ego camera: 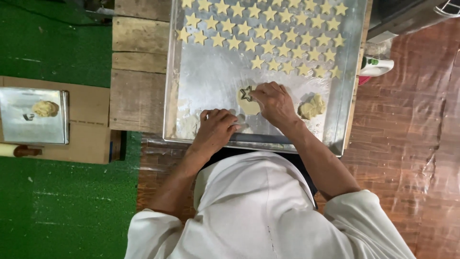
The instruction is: The person is rolling out dough and using a star-shaped cutter to make cookies on a baking sheet.
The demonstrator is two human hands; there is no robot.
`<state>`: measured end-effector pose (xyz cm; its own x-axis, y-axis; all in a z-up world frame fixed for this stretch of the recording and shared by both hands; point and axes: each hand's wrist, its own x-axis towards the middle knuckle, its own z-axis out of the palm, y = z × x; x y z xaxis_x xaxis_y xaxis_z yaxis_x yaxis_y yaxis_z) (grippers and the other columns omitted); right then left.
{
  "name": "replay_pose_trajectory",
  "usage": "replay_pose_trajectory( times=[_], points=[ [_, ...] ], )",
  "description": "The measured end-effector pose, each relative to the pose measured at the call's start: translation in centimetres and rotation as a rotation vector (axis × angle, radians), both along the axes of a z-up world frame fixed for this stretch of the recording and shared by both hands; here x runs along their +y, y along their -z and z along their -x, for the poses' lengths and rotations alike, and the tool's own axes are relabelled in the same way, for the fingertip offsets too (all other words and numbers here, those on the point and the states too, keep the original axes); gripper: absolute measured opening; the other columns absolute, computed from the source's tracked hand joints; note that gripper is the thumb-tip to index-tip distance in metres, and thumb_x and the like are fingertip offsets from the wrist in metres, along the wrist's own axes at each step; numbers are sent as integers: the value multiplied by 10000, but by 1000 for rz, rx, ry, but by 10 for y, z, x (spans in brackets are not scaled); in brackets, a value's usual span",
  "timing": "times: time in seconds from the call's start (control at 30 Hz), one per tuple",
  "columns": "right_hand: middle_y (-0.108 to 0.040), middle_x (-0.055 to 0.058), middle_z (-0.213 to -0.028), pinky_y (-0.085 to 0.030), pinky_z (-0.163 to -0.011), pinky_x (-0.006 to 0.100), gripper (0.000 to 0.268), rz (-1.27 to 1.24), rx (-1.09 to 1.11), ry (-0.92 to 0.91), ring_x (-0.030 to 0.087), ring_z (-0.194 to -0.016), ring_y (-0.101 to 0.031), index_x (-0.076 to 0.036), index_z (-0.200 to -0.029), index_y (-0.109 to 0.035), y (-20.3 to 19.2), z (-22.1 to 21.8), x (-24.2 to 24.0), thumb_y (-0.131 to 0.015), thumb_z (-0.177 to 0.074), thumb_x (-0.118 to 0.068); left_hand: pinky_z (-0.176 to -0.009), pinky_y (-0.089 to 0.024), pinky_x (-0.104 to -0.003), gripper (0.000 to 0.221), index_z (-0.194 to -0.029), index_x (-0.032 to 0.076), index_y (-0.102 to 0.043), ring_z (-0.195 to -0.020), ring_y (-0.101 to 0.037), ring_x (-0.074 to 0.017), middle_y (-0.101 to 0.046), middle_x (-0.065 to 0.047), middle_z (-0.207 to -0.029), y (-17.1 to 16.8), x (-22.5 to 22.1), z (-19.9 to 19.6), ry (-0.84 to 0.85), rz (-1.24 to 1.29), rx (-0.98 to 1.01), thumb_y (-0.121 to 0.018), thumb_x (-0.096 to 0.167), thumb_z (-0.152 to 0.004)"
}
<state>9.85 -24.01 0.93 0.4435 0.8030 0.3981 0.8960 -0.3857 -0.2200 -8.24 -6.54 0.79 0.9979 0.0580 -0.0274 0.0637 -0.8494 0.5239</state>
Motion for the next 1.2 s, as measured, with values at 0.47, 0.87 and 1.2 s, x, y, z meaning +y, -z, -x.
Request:
replay_pose_trajectory(
  times=[0.47,0.87,1.2],
  points=[
    [-688,77,-926,-517,-749,334,118,-151,99,54,258,-854,-670,-90,-944,-760,-44,-24,-5,-668,-1010,-55,-1011,-307,-522,167,-1074,187,-661,-1007,-629,-252,-619,-42,-1003,-3,-3,0,6,-28,-112,-594,336,-1042],
    [-699,38,-899,-525,-691,368,117,-121,121,107,265,-787,-674,-141,-954,-767,-3,7,-32,-681,-985,-66,-1007,-343,-509,179,-1089,220,-691,-1004,-623,-214,-623,-5,-998,15,-1,-7,-3,-1,-92,-621,366,-1012],
    [-673,38,-897,-512,-683,353,115,-136,30,154,260,-781,-667,-139,-991,-769,-9,16,-23,-680,-974,-68,-1009,-384,-516,170,-1090,217,-688,-1007,-621,-216,-610,2,-983,16,0,-10,-13,48,-70,-626,353,-1012]
  ],
)
